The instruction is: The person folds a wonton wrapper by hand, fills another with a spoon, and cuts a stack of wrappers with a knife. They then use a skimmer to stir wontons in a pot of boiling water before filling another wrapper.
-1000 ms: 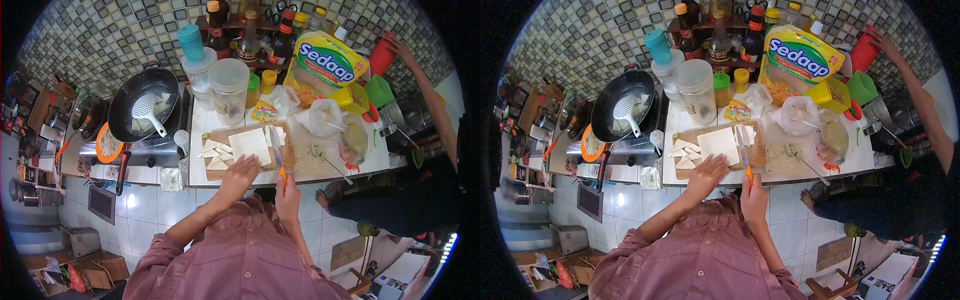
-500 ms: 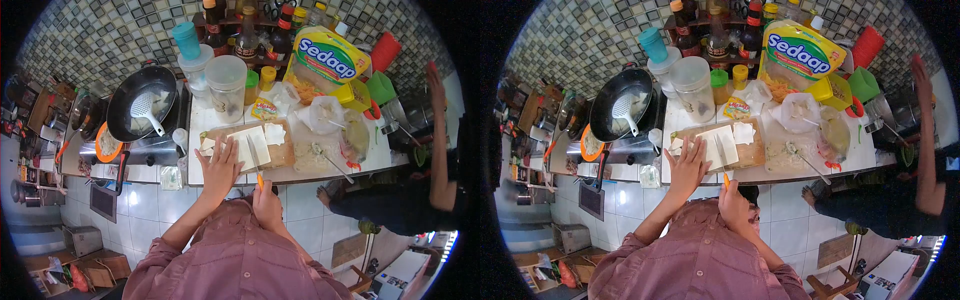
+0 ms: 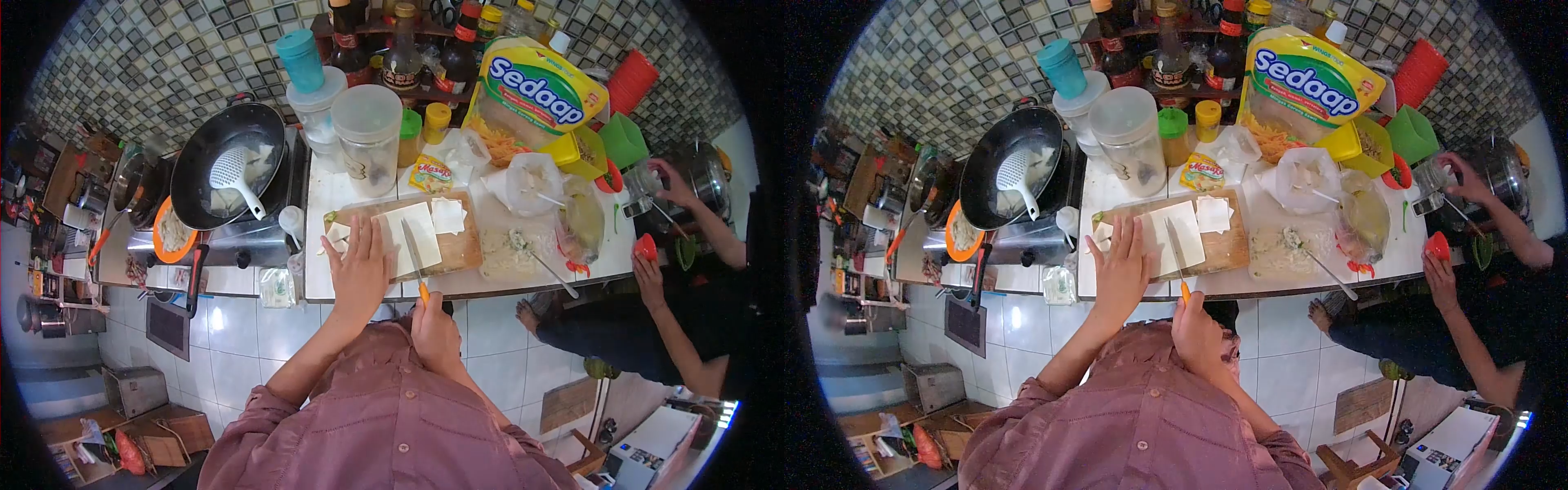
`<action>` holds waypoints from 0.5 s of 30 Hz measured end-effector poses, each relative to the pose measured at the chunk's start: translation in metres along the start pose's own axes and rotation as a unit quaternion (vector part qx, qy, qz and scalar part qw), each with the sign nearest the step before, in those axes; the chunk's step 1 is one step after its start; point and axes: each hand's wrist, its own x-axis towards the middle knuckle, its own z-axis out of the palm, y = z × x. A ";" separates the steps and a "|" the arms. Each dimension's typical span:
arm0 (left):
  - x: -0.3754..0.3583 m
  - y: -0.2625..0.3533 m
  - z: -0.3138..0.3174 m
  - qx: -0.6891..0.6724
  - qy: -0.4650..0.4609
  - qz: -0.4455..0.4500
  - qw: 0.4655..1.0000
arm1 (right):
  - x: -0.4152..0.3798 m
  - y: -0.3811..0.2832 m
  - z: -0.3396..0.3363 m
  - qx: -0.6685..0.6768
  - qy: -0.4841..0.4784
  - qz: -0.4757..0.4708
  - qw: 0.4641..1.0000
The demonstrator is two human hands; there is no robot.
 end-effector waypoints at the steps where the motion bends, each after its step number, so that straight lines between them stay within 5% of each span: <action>1: 0.001 0.002 0.000 -0.006 0.013 -0.014 1.000 | 0.000 0.000 0.001 0.000 0.000 0.001 1.000; 15: 0.007 0.022 0.026 0.008 0.076 0.006 0.997 | 0.004 -0.002 0.005 -0.054 0.009 -0.005 0.998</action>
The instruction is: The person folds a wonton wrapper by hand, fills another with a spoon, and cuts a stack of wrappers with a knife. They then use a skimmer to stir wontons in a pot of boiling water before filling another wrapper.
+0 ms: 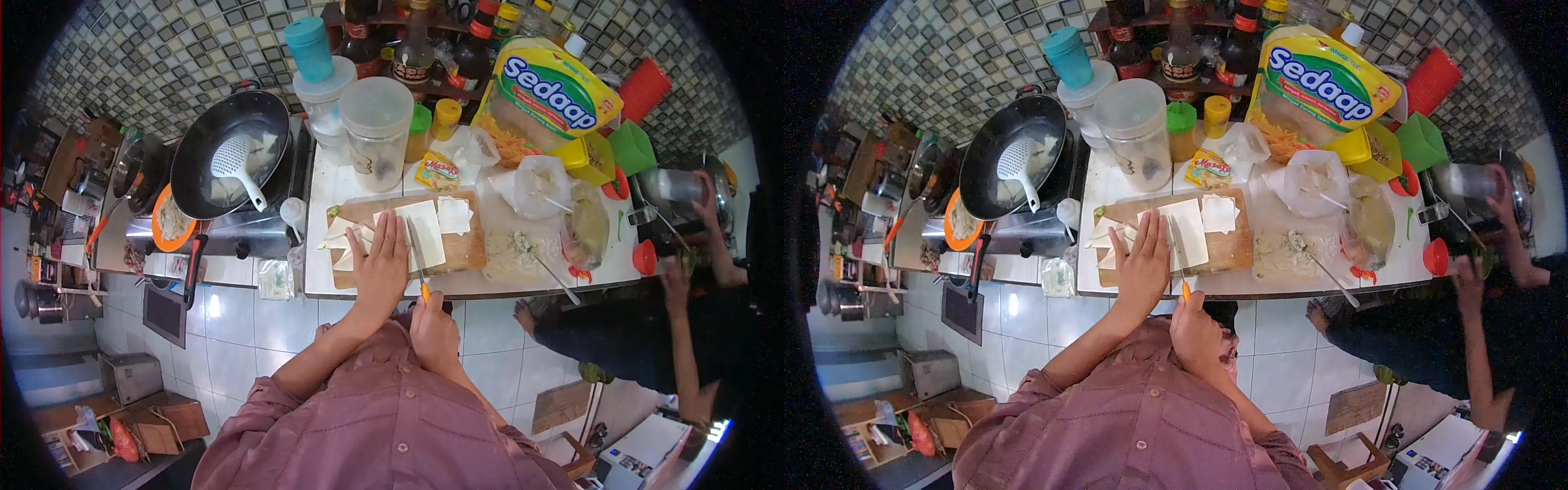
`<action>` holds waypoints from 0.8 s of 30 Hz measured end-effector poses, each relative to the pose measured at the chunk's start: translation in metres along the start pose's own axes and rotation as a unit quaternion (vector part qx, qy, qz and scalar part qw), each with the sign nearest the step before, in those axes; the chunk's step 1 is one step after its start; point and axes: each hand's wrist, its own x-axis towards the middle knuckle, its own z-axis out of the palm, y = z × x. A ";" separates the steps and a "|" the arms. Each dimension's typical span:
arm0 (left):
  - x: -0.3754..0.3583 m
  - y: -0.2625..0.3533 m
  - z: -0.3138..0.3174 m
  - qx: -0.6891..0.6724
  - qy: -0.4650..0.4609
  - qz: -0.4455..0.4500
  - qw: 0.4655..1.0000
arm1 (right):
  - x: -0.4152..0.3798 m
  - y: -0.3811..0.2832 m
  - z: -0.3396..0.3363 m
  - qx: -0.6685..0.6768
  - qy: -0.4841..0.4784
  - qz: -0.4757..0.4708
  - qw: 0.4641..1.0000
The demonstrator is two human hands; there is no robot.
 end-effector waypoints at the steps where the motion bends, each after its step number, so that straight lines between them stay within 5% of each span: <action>1: 0.000 0.000 -0.001 -0.004 0.002 0.000 1.000 | 0.001 0.000 0.000 0.000 -0.003 -0.001 1.000; 24: -0.001 0.001 0.002 0.005 -0.010 -0.004 1.000 | 0.003 0.001 0.001 0.006 0.024 -0.013 1.000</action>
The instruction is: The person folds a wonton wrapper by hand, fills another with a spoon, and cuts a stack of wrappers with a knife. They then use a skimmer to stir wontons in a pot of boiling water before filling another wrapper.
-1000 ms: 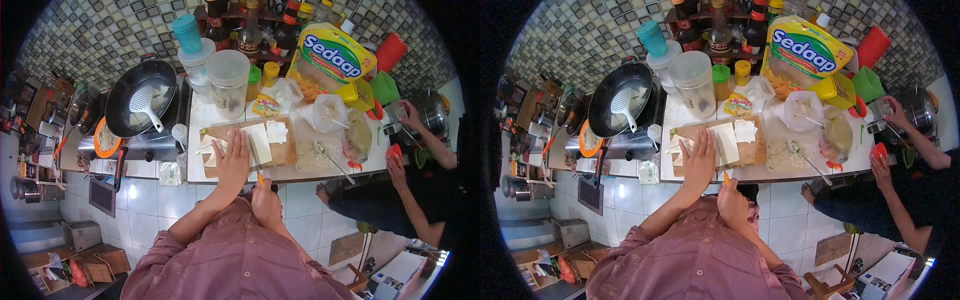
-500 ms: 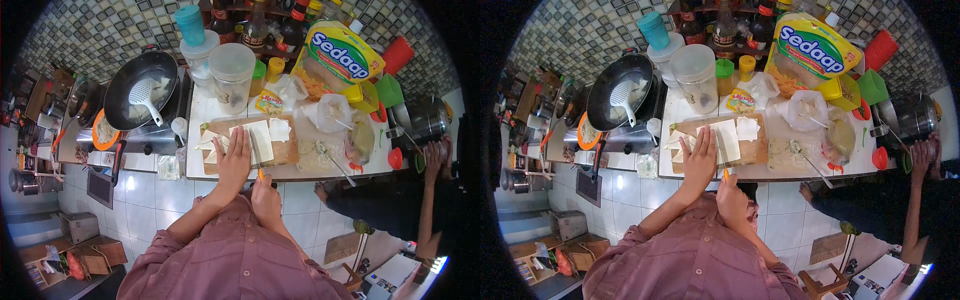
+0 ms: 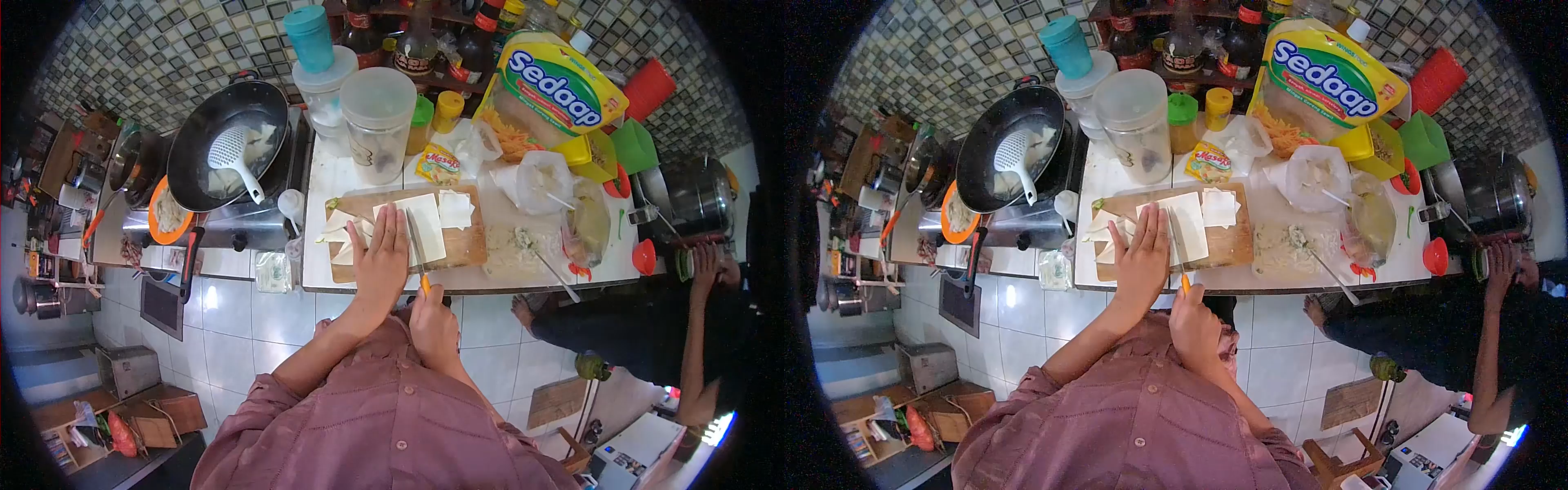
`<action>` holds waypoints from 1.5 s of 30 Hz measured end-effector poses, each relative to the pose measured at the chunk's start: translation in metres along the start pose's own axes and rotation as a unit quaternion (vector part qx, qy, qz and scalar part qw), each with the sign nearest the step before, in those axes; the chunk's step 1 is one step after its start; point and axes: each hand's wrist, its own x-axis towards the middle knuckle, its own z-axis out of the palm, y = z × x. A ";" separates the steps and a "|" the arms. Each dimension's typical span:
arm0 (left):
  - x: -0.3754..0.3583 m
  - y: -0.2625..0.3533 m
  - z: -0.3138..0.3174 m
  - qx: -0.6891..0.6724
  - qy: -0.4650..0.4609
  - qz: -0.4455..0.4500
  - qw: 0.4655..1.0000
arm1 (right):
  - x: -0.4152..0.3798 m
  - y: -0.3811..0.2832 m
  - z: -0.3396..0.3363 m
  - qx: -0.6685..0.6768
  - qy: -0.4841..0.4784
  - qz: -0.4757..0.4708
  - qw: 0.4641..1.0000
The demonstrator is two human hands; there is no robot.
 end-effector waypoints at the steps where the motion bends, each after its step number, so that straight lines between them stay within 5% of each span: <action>1: 0.001 0.000 0.001 0.006 0.013 -0.001 1.000 | -0.003 0.000 -0.001 0.001 0.001 0.000 1.000; 4: 0.000 0.000 0.002 -0.006 0.004 -0.004 1.000 | -0.009 0.002 -0.001 0.015 -0.067 0.065 0.996; 9: 0.000 -0.001 0.000 -0.006 -0.009 -0.005 1.000 | 0.006 -0.002 0.000 -0.002 0.012 -0.018 1.000; 45: 0.001 -0.001 0.001 0.002 0.010 0.004 1.000 | 0.015 -0.011 -0.009 -0.044 -0.005 -0.010 0.999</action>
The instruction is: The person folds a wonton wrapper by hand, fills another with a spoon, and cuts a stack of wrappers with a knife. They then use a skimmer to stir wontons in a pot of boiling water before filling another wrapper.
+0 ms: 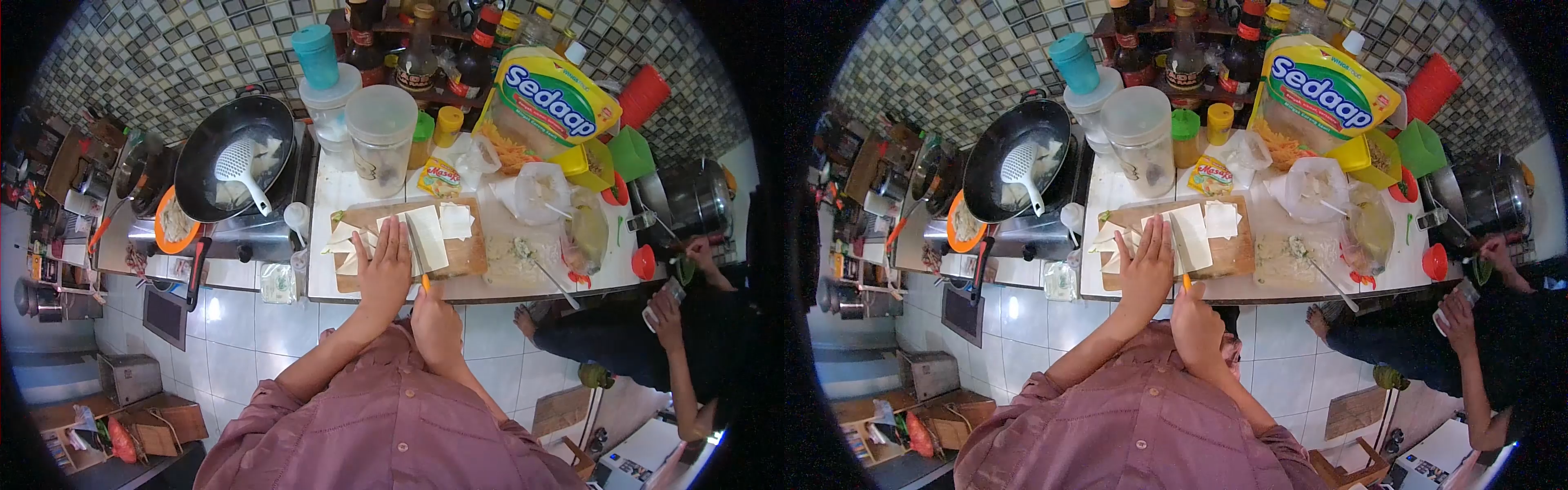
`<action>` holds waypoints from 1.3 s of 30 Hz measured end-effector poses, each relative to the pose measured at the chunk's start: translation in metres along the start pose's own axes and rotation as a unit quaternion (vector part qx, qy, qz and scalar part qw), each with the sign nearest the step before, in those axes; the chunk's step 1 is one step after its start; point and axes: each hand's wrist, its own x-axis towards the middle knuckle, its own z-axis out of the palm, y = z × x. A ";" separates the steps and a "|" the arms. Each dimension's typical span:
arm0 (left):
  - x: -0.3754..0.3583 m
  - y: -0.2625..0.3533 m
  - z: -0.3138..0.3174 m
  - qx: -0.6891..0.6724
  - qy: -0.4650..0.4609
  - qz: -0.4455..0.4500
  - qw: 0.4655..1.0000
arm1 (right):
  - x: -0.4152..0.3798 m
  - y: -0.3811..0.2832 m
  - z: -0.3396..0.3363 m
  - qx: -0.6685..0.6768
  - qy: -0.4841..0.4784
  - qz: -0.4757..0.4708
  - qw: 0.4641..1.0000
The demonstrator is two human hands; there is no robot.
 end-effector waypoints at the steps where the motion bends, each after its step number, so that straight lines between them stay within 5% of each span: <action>1: 0.000 0.000 0.000 -0.001 -0.002 0.002 1.000 | 0.003 -0.001 0.000 0.000 0.000 0.001 1.000; 28: -0.003 -0.002 0.004 -0.008 -0.037 0.002 0.999 | 0.014 -0.003 -0.002 0.025 -0.042 0.006 0.999; 39: 0.001 -0.001 -0.002 0.013 -0.018 0.007 1.000 | 0.026 -0.004 0.001 0.019 0.019 -0.022 0.999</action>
